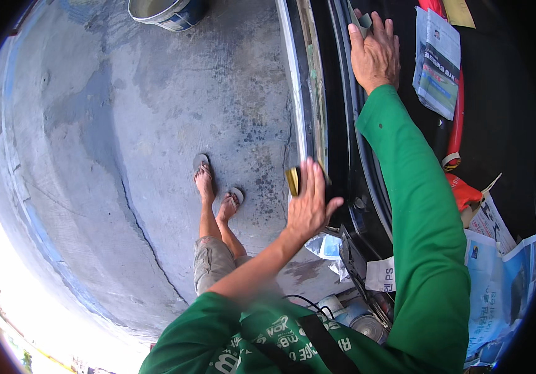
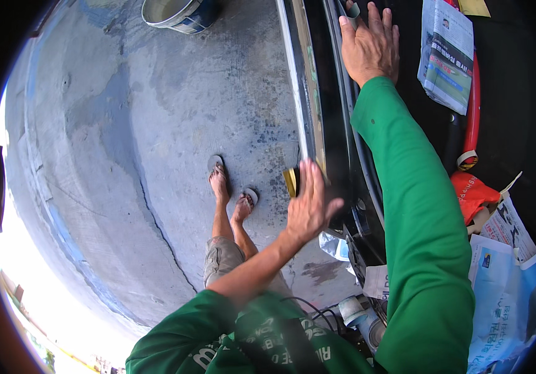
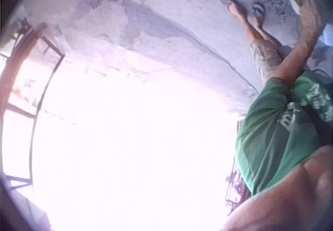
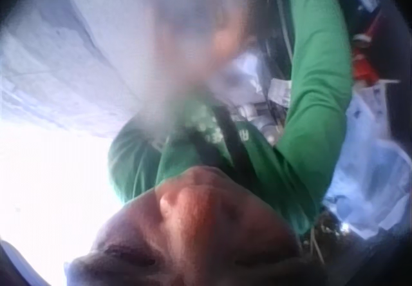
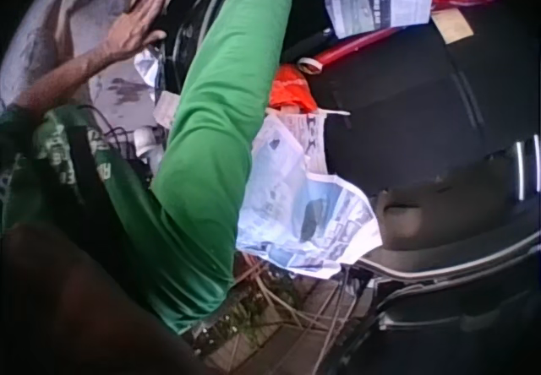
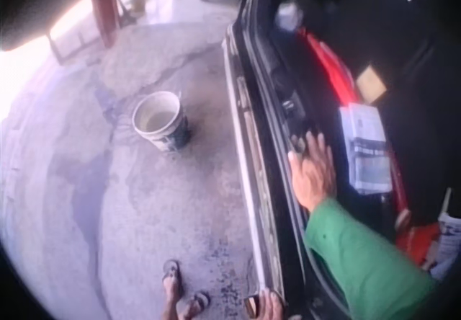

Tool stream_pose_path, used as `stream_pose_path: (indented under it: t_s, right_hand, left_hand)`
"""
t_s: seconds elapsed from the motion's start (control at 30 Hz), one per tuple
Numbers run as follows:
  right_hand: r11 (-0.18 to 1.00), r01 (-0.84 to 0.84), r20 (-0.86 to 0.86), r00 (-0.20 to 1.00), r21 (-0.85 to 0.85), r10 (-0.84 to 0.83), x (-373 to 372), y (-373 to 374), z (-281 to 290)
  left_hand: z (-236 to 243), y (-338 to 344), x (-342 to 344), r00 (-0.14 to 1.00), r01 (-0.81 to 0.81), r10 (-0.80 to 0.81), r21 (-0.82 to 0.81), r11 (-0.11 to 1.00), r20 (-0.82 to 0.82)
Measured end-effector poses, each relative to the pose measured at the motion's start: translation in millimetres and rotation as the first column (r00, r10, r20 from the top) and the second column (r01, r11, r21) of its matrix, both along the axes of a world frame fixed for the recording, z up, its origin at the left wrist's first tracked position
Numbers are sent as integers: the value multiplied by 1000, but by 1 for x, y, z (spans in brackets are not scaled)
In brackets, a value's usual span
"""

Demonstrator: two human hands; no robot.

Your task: The person sands the edge of a black car bumper with a sanding block, repeatedly dipping it into a bucket of water. The person then removes newspaper covering the rear of the car.

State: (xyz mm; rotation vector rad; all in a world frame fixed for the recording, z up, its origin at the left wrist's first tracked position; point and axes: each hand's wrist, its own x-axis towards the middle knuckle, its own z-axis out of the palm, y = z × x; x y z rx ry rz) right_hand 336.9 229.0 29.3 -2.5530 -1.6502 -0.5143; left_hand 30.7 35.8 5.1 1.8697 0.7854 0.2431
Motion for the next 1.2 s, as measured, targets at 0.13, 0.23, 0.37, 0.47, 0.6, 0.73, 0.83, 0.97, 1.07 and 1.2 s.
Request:
stream_pose_path:
  t_s: [0.13,0.23,0.37,0.47,0.6,0.73,0.83,0.97,1.07,1.2]
  right_hand:
    - [999,32,-24,999,-11,-33,0,-4,6]
    - [1000,20,-20,1000,-2,-20,-1,0,7]
    - [999,-17,-12,1000,28,18,-5,9,7]
    - [999,36,-33,999,10,-36,-10,2,5]
    - [996,88,-52,995,-21,-89,-10,-1,14]
    - [997,74,-78,994,-3,-74,-13,5,14]
    - [1000,8,-8,1000,10,-8,-9,11,8]
    - [998,57,-34,998,-14,-58,-9,4,9]
    - [996,81,-36,996,-38,-83,-10,2,12]
    - [996,81,-32,996,-43,-83,-7,2,13]
  left_hand:
    - [9,-20,-3,1000,-10,10,1,1000,-12]
    - [-2,99,64,984,-174,167,192,966,54]
    - [-4,176,100,959,-283,265,270,920,100]
    - [0,79,47,994,-112,108,185,976,31]
    - [11,-9,-1,999,8,-6,-48,999,37]
    - [-2,95,57,991,-133,125,171,976,58]
    - [-3,179,97,967,-254,242,274,927,78]
    - [0,91,50,989,-123,119,44,991,82]
    - [9,-25,-18,999,13,-10,-98,995,31]
    - [7,10,11,999,-35,33,52,998,27]
